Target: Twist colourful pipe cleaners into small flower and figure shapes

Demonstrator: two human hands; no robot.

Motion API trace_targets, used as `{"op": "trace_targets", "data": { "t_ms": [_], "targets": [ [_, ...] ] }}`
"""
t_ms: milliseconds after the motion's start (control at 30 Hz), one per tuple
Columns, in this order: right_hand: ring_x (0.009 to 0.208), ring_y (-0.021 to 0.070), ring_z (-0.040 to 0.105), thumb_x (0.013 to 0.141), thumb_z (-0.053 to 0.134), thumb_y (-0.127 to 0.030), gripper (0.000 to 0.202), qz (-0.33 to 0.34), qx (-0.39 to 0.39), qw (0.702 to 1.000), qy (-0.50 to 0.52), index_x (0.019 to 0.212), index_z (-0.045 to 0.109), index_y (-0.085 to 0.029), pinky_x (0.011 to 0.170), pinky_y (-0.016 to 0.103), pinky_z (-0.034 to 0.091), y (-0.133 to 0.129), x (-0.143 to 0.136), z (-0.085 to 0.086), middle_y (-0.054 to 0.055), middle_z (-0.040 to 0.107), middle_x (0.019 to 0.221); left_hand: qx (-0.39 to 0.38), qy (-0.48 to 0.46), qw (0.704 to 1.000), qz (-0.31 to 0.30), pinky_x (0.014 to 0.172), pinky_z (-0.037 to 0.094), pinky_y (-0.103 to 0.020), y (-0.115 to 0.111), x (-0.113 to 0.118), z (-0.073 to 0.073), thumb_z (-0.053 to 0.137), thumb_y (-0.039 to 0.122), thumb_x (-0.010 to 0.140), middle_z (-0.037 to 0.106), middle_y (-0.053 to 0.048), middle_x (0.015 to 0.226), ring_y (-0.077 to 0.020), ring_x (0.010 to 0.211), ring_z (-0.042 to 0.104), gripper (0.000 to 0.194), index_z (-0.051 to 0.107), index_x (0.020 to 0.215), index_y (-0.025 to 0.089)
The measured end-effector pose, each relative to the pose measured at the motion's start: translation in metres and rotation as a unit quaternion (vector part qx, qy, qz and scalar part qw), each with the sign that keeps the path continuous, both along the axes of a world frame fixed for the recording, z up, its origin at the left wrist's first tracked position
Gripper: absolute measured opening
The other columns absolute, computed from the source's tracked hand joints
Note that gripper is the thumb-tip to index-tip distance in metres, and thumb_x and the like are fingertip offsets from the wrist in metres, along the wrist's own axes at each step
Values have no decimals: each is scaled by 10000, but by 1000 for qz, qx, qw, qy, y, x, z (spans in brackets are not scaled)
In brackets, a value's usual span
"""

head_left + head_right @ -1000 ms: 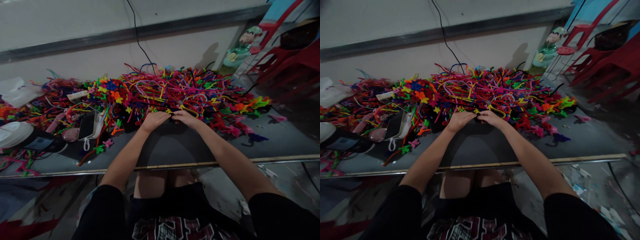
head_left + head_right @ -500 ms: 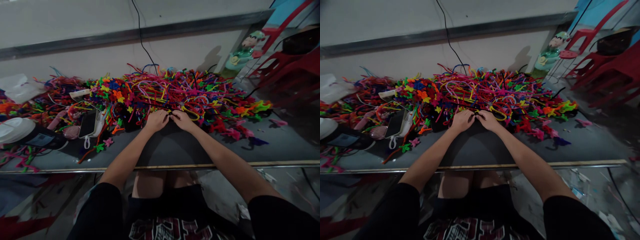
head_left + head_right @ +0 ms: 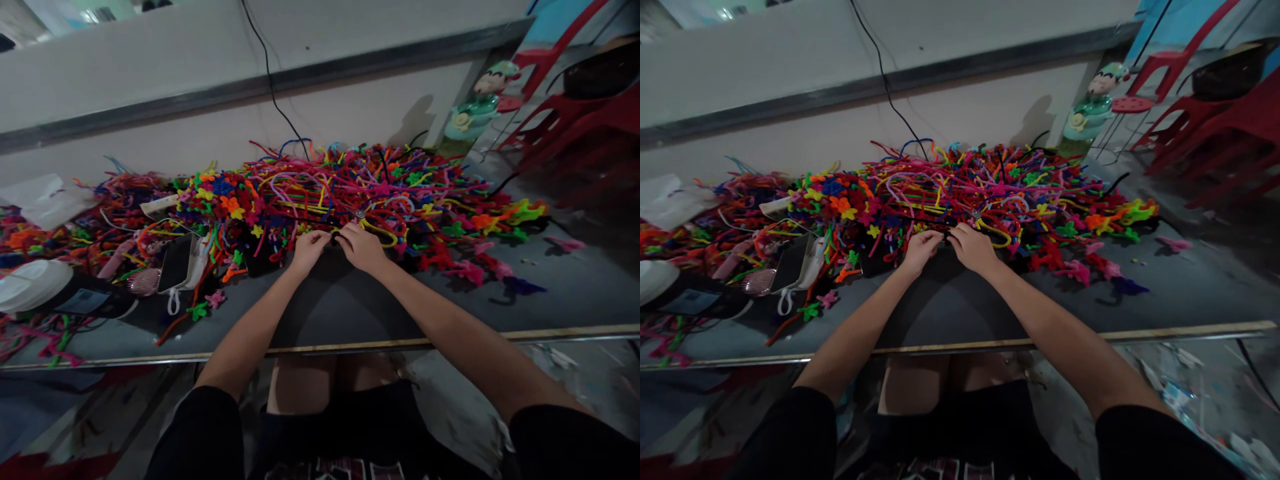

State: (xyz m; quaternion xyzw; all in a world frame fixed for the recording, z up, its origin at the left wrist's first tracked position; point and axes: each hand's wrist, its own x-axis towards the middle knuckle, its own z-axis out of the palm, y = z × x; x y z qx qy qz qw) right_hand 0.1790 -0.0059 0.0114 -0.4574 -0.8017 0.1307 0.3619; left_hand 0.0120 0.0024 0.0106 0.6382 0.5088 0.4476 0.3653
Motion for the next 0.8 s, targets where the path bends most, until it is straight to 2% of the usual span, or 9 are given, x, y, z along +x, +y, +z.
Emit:
{"op": "trace_targets", "data": {
  "t_ms": [33, 67, 133, 200, 233, 400, 567, 700, 800],
  "targets": [
    [795, 194, 528, 931, 382, -470, 356, 30, -30, 998, 36, 826, 573, -189, 626, 294, 369, 3, 1, -3, 82, 573, 852, 87, 61, 994, -9, 588, 464, -234, -1, -2, 1, 513, 329, 884, 605, -18, 666, -120, 630, 570, 230, 655, 844, 153],
    [696, 169, 503, 909, 388, -544, 412, 61, -77, 992, 84, 749, 536, -194, 594, 284, 366, 7, 2, -5, 44, 519, 726, 176, 125, 976, -23, 703, 497, -264, -2, -5, 2, 481, 314, 908, 650, -55, 805, -146, 777, 608, 235, 657, 895, 159],
    [535, 123, 440, 842, 412, -670, 478, 122, -209, 951, 192, 776, 506, -206, 507, 257, 333, 13, 3, -10, -25, 418, 600, 314, 236, 918, -56, 851, 490, -308, -3, -12, 6, 426, 283, 942, 652, -99, 993, -175, 964, 600, 258, 653, 989, 171],
    [465, 100, 398, 773, 477, -724, 523, 163, -304, 906, 246, 825, 503, -204, 452, 237, 287, 15, 4, -12, -54, 401, 554, 386, 306, 867, -74, 874, 487, -311, -2, -20, 10, 409, 276, 953, 647, -105, 1005, -178, 986, 601, 273, 659, 1004, 178],
    [452, 93, 391, 746, 508, -733, 540, 177, -329, 891, 257, 831, 503, -200, 439, 230, 274, 16, 4, -12, -57, 415, 544, 404, 324, 852, -71, 870, 489, -304, -1, -23, 11, 413, 279, 954, 652, -99, 981, -175, 976, 608, 273, 666, 991, 181],
    [443, 69, 388, 729, 564, -710, 531, 221, -352, 874, 251, 767, 499, -184, 439, 216, 286, 15, 9, -6, -50, 473, 530, 436, 342, 832, -40, 892, 489, -302, 3, -32, 8, 463, 274, 941, 665, -83, 973, -170, 1003, 613, 236, 668, 1032, 201],
    [463, 77, 412, 751, 566, -681, 502, 236, -359, 871, 239, 782, 518, -182, 454, 221, 309, 15, 12, -4, -45, 485, 536, 461, 364, 806, -79, 910, 476, -309, 2, -33, 7, 436, 233, 948, 666, -67, 973, -166, 1021, 609, 235, 649, 1044, 213],
    [448, 81, 393, 767, 530, -689, 495, 199, -338, 892, 222, 744, 487, -196, 447, 231, 292, 14, 9, -8, -44, 473, 534, 448, 386, 801, -95, 886, 468, -325, 0, -30, 12, 454, 291, 942, 665, -74, 949, -186, 999, 614, 215, 643, 985, 198],
    [478, 98, 401, 835, 477, -614, 428, 141, -267, 934, 189, 694, 446, -211, 477, 246, 301, 12, 7, -8, -37, 449, 552, 416, 388, 818, -84, 851, 465, -331, -4, -22, 13, 443, 323, 940, 657, -84, 909, -192, 927, 618, 243, 637, 923, 176]
  ]
}}
